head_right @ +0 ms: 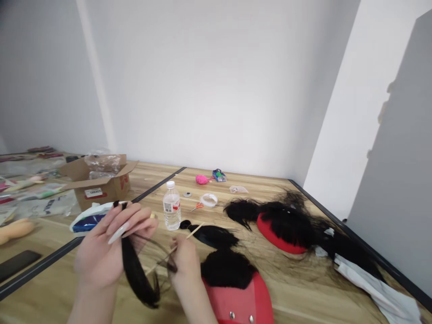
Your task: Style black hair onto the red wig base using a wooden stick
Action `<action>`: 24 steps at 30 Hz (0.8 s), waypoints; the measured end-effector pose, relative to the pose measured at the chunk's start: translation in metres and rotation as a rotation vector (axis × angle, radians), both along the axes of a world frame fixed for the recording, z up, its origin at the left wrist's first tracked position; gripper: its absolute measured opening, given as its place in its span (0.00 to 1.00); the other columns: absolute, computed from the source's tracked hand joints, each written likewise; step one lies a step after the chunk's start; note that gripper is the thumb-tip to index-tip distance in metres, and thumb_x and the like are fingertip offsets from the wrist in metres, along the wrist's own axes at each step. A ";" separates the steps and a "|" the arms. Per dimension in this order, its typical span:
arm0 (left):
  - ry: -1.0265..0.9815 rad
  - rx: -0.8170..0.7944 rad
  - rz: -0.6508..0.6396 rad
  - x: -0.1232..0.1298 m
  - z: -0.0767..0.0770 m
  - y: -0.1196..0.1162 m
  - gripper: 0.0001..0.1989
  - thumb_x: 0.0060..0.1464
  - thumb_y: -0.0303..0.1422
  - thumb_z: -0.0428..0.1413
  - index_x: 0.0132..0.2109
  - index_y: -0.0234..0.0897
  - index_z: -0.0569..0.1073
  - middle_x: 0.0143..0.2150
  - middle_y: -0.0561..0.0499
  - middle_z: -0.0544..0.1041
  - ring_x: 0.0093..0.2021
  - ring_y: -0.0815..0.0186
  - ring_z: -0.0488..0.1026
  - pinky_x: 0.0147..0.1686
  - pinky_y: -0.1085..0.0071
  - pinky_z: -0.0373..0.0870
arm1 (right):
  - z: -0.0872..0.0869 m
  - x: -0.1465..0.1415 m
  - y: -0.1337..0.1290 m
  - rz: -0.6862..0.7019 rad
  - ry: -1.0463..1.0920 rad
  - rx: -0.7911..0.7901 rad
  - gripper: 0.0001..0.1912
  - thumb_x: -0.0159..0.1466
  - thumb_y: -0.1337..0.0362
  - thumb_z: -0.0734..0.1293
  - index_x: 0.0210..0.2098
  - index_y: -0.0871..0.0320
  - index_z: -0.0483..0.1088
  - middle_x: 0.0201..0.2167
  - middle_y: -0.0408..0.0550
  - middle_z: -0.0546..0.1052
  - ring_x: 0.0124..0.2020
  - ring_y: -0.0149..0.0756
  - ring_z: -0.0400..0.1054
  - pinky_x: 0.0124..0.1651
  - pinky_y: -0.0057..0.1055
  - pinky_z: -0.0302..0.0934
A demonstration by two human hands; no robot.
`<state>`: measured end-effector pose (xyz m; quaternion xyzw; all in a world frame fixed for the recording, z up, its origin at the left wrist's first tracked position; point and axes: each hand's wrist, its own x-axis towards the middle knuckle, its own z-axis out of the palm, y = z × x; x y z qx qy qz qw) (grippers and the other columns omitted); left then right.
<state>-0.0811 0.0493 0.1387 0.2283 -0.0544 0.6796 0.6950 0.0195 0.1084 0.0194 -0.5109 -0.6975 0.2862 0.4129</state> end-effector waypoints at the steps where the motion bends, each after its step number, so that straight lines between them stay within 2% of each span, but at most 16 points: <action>1: -0.041 -0.001 -0.034 0.000 0.000 -0.001 0.15 0.61 0.23 0.47 0.26 0.38 0.57 0.20 0.57 0.63 0.22 0.70 0.62 0.25 0.71 0.63 | 0.003 0.003 0.002 -0.018 0.106 0.012 0.07 0.59 0.65 0.66 0.34 0.60 0.76 0.28 0.51 0.80 0.32 0.44 0.77 0.30 0.29 0.68; 4: -0.116 0.000 -0.119 0.003 0.000 -0.005 0.14 0.59 0.22 0.48 0.27 0.38 0.58 0.19 0.57 0.65 0.22 0.71 0.63 0.24 0.72 0.64 | 0.013 0.021 0.007 -0.062 0.326 0.026 0.12 0.60 0.60 0.65 0.38 0.60 0.75 0.29 0.52 0.80 0.32 0.45 0.77 0.31 0.32 0.69; 6: -0.133 0.003 -0.158 0.006 0.001 -0.008 0.14 0.59 0.21 0.48 0.27 0.39 0.59 0.19 0.57 0.66 0.22 0.71 0.64 0.24 0.72 0.64 | 0.022 0.039 0.006 -0.074 0.433 0.035 0.17 0.59 0.56 0.66 0.42 0.61 0.72 0.31 0.53 0.79 0.27 0.44 0.76 0.29 0.34 0.69; 8: -0.142 0.003 -0.179 0.008 0.002 -0.010 0.13 0.58 0.21 0.49 0.27 0.39 0.59 0.20 0.58 0.66 0.22 0.72 0.64 0.23 0.73 0.65 | 0.034 0.060 0.002 -0.073 0.524 0.053 0.22 0.57 0.52 0.67 0.45 0.61 0.70 0.34 0.53 0.79 0.25 0.42 0.76 0.29 0.35 0.69; 12: -0.127 -0.006 -0.178 0.010 0.002 -0.010 0.13 0.59 0.20 0.48 0.27 0.38 0.59 0.20 0.59 0.65 0.20 0.74 0.62 0.23 0.76 0.66 | 0.055 0.099 -0.011 -0.197 0.734 0.116 0.26 0.53 0.51 0.72 0.46 0.60 0.70 0.36 0.53 0.79 0.27 0.40 0.76 0.32 0.34 0.70; 15: 0.023 -0.019 -0.082 0.010 0.000 -0.008 0.14 0.59 0.23 0.50 0.25 0.36 0.61 0.18 0.58 0.63 0.20 0.74 0.62 0.25 0.74 0.68 | 0.062 0.123 -0.015 -0.288 0.778 0.125 0.26 0.50 0.53 0.75 0.44 0.60 0.72 0.38 0.53 0.79 0.34 0.40 0.76 0.38 0.34 0.70; 19: 0.353 -0.079 0.260 0.015 -0.001 -0.005 0.16 0.55 0.28 0.58 0.22 0.33 0.65 0.19 0.55 0.63 0.23 0.73 0.63 0.29 0.74 0.71 | 0.067 0.138 -0.021 -0.286 0.862 0.095 0.24 0.46 0.56 0.78 0.40 0.59 0.73 0.39 0.50 0.79 0.41 0.40 0.75 0.43 0.31 0.69; 21: 0.409 -0.081 0.369 0.018 -0.002 -0.004 0.15 0.54 0.30 0.59 0.21 0.33 0.67 0.20 0.55 0.62 0.24 0.72 0.62 0.28 0.75 0.70 | 0.074 0.134 -0.030 -0.234 0.860 0.097 0.22 0.48 0.57 0.78 0.38 0.59 0.73 0.35 0.47 0.78 0.36 0.35 0.74 0.37 0.27 0.69; 24: 0.362 -0.093 0.317 0.022 -0.003 -0.003 0.15 0.55 0.28 0.57 0.21 0.33 0.67 0.21 0.55 0.61 0.23 0.73 0.60 0.30 0.74 0.72 | 0.086 0.116 -0.048 -0.062 0.784 0.022 0.17 0.52 0.55 0.76 0.35 0.59 0.73 0.23 0.40 0.73 0.20 0.26 0.66 0.20 0.20 0.60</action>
